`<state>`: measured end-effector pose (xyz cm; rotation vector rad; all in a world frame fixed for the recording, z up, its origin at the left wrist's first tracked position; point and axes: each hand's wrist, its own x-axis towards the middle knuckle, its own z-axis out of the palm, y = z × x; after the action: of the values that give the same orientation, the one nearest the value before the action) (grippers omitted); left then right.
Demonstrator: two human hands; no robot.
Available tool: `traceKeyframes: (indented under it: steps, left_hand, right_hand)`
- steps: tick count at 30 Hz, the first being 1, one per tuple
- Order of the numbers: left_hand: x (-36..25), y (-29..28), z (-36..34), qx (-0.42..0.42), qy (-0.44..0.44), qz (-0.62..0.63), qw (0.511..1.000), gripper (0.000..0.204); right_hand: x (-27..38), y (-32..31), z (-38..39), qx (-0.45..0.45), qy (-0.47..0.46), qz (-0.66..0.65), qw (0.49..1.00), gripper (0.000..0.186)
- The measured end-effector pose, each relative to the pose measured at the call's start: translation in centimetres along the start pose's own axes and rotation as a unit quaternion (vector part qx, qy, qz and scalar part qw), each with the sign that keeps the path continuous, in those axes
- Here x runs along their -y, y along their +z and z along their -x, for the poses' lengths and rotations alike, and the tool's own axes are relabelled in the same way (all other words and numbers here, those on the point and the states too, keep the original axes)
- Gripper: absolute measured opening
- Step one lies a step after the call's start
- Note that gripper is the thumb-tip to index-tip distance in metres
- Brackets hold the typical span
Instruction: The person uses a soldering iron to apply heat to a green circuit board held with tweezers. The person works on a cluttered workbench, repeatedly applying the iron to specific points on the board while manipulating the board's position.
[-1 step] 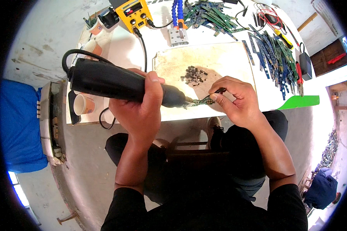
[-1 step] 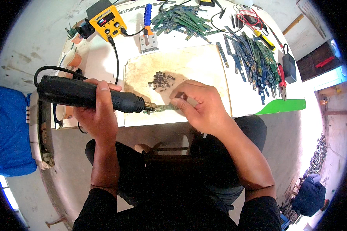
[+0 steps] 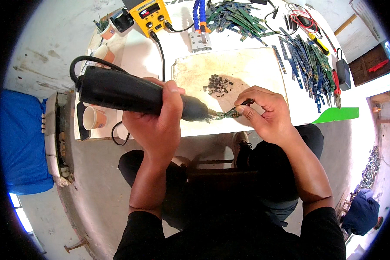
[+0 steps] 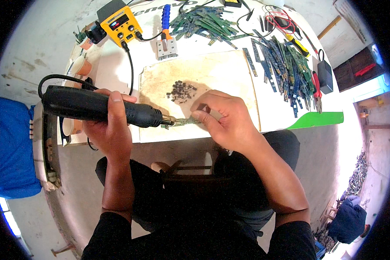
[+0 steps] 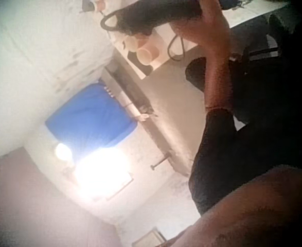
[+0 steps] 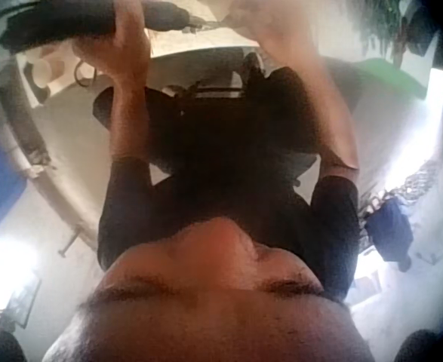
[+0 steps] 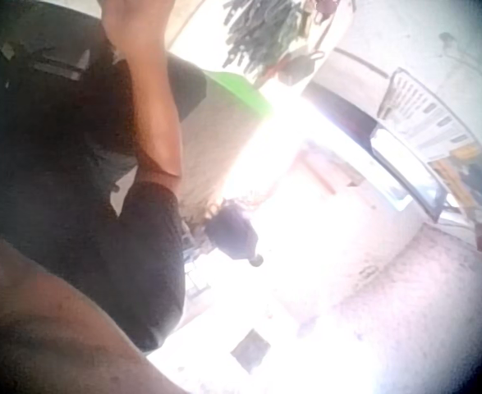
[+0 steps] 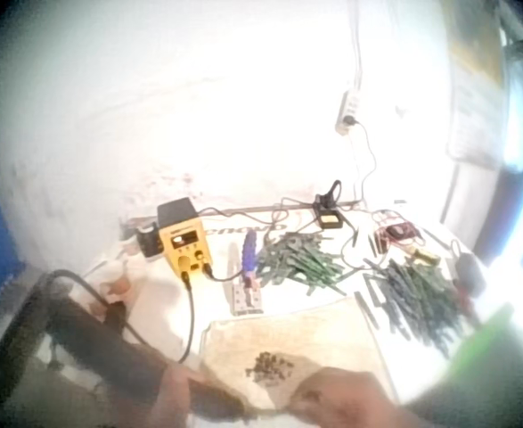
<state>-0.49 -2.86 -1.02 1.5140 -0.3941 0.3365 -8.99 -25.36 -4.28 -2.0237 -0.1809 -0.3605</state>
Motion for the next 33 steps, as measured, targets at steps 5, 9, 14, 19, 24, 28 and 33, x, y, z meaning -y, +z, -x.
traceKeyframes:
  steps: [5,9,14,19,24,28,33]
  left_hand:
    - [-0.24,0.28,-0.17,-0.011,0.002,0.008,1.0,0.007]
    - [-0.02,0.24,-0.07,-0.015,-0.001,0.02,1.0,0.006]
    - [-0.16,-0.07,-0.06,-0.012,-0.004,0.01,1.0,0.007]
    - [0.01,0.02,-0.06,-0.011,0.003,0.03,1.0,0.007]
    - [-0.02,0.07,-0.18,-0.013,0.001,0.029,1.0,0.006]
    - [-0.01,0.08,-0.24,-0.018,0.002,0.021,1.0,0.006]
    - [-0.34,0.03,-0.2,-0.018,-0.028,0.012,0.999,0.007]
  right_hand:
    - [0.09,-0.25,0.01,0.015,0.001,0.001,1.0,0.006]
    - [0.11,-0.26,-0.05,0.016,-0.003,-0.006,1.0,0.007]
    - [0.12,-0.2,-0.08,0.011,-0.013,-0.01,1.0,0.008]
    - [0.04,-0.32,0.01,0.021,-0.012,-0.001,1.0,0.009]
    - [-0.16,-0.2,0.01,0.019,-0.032,-0.001,0.999,0.008]
    - [-0.25,-0.33,0.02,0.031,-0.051,0.027,0.998,0.007]
    - [-0.06,-0.31,0.08,0.026,-0.047,0.022,0.998,0.007]
